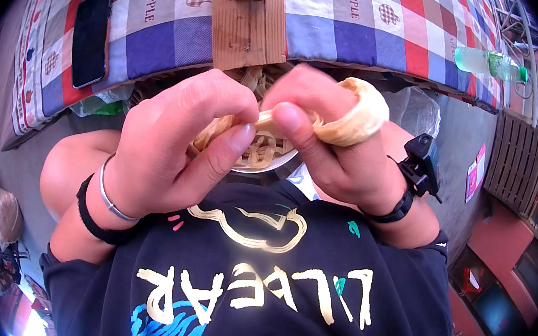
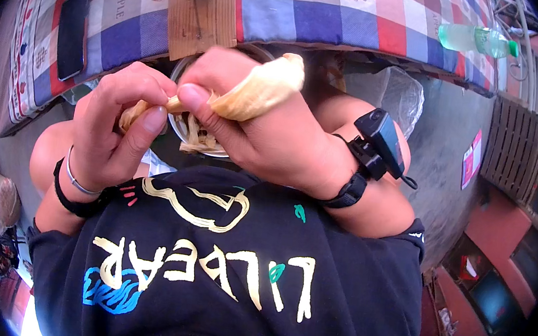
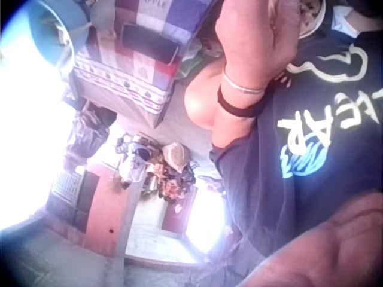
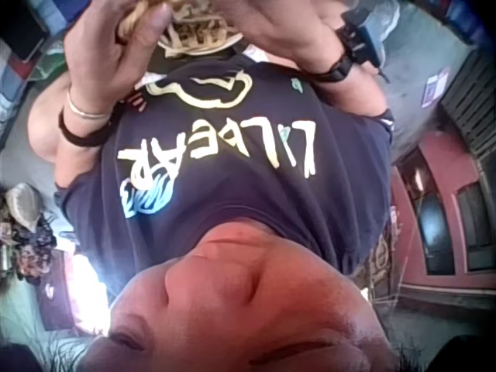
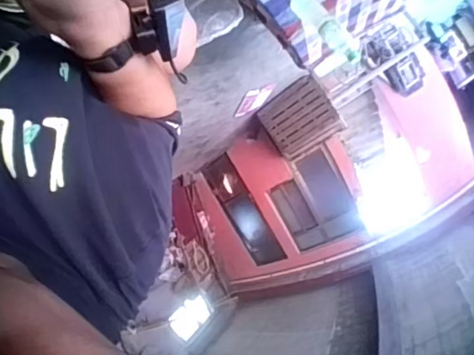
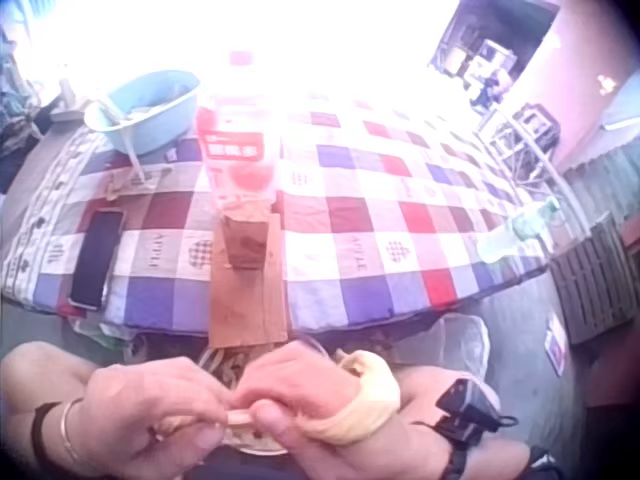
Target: The person peels and splits dried corn husks by hand over a bowl, then adds more husks from a large bag.
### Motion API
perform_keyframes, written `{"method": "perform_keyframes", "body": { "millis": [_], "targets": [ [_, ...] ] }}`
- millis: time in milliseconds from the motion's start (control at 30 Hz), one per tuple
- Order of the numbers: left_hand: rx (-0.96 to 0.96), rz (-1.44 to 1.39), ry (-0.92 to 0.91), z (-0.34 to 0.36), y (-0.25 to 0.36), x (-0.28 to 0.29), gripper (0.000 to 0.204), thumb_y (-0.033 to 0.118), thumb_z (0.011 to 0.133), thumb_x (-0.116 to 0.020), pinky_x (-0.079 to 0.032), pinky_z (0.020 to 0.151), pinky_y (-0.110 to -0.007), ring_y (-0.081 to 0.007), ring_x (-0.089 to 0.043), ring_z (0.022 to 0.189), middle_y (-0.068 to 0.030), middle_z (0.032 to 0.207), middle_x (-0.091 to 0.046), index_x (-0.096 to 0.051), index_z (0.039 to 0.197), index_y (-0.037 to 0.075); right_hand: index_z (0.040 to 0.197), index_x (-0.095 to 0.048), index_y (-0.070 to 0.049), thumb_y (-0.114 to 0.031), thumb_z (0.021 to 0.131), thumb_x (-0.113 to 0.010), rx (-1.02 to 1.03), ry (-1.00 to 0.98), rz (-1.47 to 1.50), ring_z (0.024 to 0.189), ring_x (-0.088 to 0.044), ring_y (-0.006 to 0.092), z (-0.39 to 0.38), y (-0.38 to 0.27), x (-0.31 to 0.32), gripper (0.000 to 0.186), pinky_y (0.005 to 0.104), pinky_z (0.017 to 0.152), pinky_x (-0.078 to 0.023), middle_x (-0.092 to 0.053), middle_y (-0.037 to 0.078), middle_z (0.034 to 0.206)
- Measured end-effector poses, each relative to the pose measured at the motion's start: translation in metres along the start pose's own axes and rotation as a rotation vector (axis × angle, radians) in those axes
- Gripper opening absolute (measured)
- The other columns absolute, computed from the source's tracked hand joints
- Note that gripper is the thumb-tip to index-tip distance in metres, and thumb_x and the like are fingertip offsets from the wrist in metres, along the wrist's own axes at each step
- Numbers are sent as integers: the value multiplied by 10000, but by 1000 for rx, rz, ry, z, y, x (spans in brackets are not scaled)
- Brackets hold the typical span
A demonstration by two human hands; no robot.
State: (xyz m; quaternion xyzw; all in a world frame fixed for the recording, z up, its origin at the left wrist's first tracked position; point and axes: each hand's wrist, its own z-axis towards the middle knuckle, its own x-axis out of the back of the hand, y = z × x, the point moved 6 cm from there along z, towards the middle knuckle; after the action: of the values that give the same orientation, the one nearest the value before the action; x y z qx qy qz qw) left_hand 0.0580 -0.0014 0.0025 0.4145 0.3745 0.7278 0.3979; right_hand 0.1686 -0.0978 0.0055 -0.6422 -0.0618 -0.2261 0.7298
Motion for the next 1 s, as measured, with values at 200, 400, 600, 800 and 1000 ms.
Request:
{"method": "perform_keyframes", "body": {
  "millis": [200, 400, 600, 800, 1000],
  "targets": [
    [20, -123, -56, -1, 2, -3, 205, -64, 816, -618, -450, 622, -267, -172, -564, 704, -140, 870, -605, -542, 990, 11, 745, -450, -81, -392, 1037, -266, -335, -5, 1179, 527, -351, 93, -7, 8, -10, 465, 218, 485, -317, -497, 55, 691],
    [342, -348, -8, -11, -12, 9, 137, -60, 848, -584, -373, 596, -203, -89, -486, 686, -97, 878, -562, -519, 935, 24, 652, -297, -161, -469, 1022, -241, -366, 199, 1237, 491, -209, 80, -8, 25, 10, 485, 223, 506, -270, -306, -30, 591],
    [311, -403, 170, -14, -18, 36, 133, -51, 834, -612, -405, 659, -220, -96, -500, 715, -41, 814, -538, -527, 907, 21, 662, -303, -168, -422, 1031, -264, -384, 313, 1154, 502, -245, 79, -18, 27, 18, 449, 237, 585, -327, -306, -43, 600],
    [127, -671, 92, 7, 1, 18, 334, 72, 811, -618, -503, 833, -377, -181, -599, 790, -29, 726, -472, -406, 1069, 53, 759, -607, -63, -437, 1018, -325, -816, -60, 938, 429, -439, 85, -24, 34, 5, 534, 211, 450, -354, -640, 73, 742],
    [496, -623, -124, 4, -4, -12, 444, -16, 790, -624, -388, 653, -166, -43, -482, 714, -12, 909, -475, -365, 1145, 48, 773, -590, -24, -498, 966, -414, -601, -331, 506, 510, -485, 50, -22, 26, 20, 541, 200, 483, -376, -590, 16, 648]
  ]
}}
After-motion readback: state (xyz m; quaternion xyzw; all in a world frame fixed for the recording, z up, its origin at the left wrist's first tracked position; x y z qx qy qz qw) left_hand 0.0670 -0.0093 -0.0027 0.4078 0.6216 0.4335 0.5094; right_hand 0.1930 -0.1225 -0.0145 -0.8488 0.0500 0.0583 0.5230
